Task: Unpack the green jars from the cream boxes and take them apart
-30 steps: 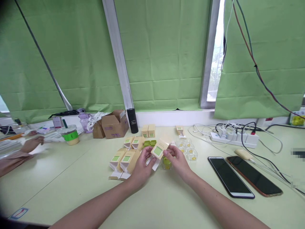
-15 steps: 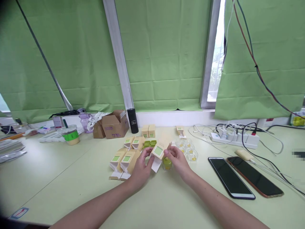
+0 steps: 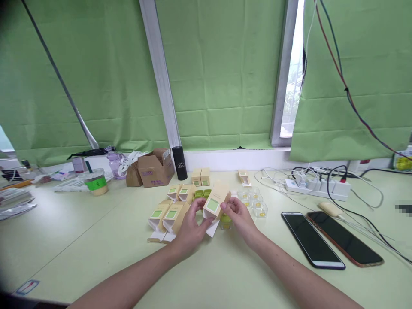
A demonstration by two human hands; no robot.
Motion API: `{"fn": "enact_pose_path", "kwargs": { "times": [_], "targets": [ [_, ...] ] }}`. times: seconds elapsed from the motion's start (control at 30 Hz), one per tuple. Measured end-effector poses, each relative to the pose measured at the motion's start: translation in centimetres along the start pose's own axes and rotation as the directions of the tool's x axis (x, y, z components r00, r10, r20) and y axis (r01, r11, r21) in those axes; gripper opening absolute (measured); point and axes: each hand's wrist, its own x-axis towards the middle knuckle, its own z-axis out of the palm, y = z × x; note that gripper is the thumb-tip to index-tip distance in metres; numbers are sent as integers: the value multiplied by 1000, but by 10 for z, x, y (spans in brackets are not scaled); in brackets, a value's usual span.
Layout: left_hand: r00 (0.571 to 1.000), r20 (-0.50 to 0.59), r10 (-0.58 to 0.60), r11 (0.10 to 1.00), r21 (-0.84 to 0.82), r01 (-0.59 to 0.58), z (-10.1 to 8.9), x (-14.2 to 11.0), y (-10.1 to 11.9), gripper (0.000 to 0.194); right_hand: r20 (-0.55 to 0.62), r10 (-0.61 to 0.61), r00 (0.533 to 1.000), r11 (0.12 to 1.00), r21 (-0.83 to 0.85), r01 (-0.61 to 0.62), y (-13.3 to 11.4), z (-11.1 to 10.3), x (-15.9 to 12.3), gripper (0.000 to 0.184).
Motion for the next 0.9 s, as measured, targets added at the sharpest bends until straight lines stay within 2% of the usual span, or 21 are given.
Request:
{"fn": "enact_pose_path", "kwargs": {
  "times": [0.13,0.27,0.4,0.57,0.73,0.9],
  "targets": [
    [1000,6,4,1000,8,-4,-1,-2,2,54,-12,6,1000,1000,7,-6,2,0,0,63],
    [999,26,48,999,-23,-48,-2,-2,0,41,-14,-2,1000,1000,-13,2,8,0,4,64],
    [1000,-4,-17,982,-190,15,0,2,-4,44,-19,-50,999,998,-27,49,16,-1,6,65],
    [997,-5,-72,902,-426,63,0,6,0,50,36,-111,993,992,-48,113,17,-1,6,60],
    [993,14,-120,840,-532,109,-3,8,3,47,65,-137,988,985,-93,143,10,0,3,51],
    [984,103,-143,774,-608,176,-5,11,0,47,44,-131,990,989,-58,134,5,1,1,50]
  ]
}}
